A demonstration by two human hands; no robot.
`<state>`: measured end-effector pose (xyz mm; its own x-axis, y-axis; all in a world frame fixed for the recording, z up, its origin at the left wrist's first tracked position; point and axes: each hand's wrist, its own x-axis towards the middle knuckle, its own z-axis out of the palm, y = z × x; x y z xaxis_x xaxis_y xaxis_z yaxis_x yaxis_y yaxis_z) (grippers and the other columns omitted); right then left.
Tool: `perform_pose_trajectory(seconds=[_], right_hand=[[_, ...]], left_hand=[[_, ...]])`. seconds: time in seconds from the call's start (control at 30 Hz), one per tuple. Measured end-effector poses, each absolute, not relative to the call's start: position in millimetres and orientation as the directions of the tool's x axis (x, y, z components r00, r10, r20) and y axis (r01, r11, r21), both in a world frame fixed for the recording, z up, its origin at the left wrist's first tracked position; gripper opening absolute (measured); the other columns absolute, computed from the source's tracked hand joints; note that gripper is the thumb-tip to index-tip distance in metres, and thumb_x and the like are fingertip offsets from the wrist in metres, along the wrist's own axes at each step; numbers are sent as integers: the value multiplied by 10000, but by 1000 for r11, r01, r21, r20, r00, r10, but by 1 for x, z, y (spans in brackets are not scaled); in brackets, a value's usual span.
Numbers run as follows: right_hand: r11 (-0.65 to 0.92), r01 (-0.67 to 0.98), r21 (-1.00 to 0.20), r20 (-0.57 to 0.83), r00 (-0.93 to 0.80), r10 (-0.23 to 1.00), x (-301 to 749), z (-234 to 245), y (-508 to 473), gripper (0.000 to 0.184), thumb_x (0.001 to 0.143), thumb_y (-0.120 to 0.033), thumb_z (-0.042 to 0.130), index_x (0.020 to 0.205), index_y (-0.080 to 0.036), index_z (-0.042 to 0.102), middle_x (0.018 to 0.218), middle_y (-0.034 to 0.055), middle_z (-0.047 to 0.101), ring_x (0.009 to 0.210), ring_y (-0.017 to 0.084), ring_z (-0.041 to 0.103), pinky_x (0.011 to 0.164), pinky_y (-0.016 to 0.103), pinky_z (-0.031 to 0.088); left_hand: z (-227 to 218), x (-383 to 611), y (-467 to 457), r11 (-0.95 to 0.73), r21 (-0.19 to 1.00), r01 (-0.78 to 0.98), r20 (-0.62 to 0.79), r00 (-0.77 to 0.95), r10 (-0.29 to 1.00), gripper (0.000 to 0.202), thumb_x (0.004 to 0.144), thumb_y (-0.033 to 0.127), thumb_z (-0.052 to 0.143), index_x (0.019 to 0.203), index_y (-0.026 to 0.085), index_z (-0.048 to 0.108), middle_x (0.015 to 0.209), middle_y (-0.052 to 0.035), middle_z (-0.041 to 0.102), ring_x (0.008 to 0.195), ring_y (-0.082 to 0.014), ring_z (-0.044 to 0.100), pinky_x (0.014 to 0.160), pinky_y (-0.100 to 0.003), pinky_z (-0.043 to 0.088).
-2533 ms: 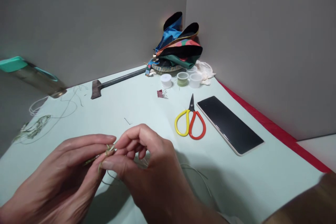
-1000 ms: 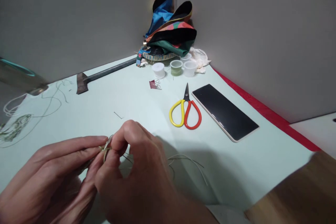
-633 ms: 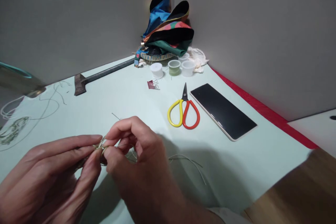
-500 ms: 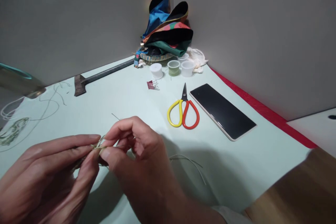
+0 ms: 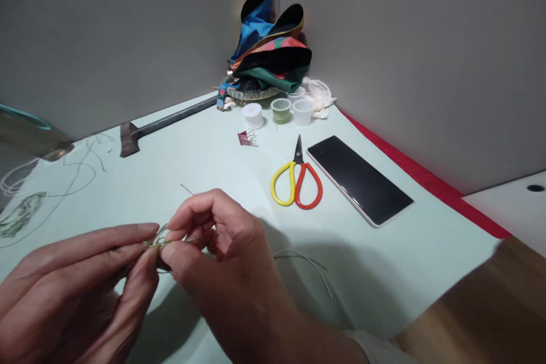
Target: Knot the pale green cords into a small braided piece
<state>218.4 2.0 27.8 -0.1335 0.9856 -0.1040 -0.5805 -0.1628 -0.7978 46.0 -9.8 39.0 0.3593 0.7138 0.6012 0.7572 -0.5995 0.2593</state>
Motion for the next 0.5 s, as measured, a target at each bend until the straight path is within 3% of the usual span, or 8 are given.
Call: perform_pose_trajectory(seconds=[0.13,0.33,0.5], right_hand=[[-202,-656,-728,-84,-207,975,220,29,1,201,762,-125,817,833,-250,676,816,-59,635,770,125,537,733,287,431],[-265,-710,-652,-98,-267,959,222,32,1,225,739,-143,877,824,-243,694,831,-44,638,831,147,559,796,294,449],[-337,-732,-592,-129,-326,936,225,31,2,223,765,-198,886,832,-225,675,828,-40,622,839,146,534,792,280,417]], left_hand=[[42,55,-8,-524,341,780,594,253,764,192,965,180,664,1074,321,735,1070,32,821,889,-145,792,635,-214,630],[35,41,-8,-571,305,762,602,311,736,256,956,222,672,1141,385,739,1101,55,822,865,-184,813,759,-288,685],[33,34,-8,-621,243,745,625,370,688,256,925,217,732,1132,365,765,1120,48,809,844,-176,819,692,-248,702]])
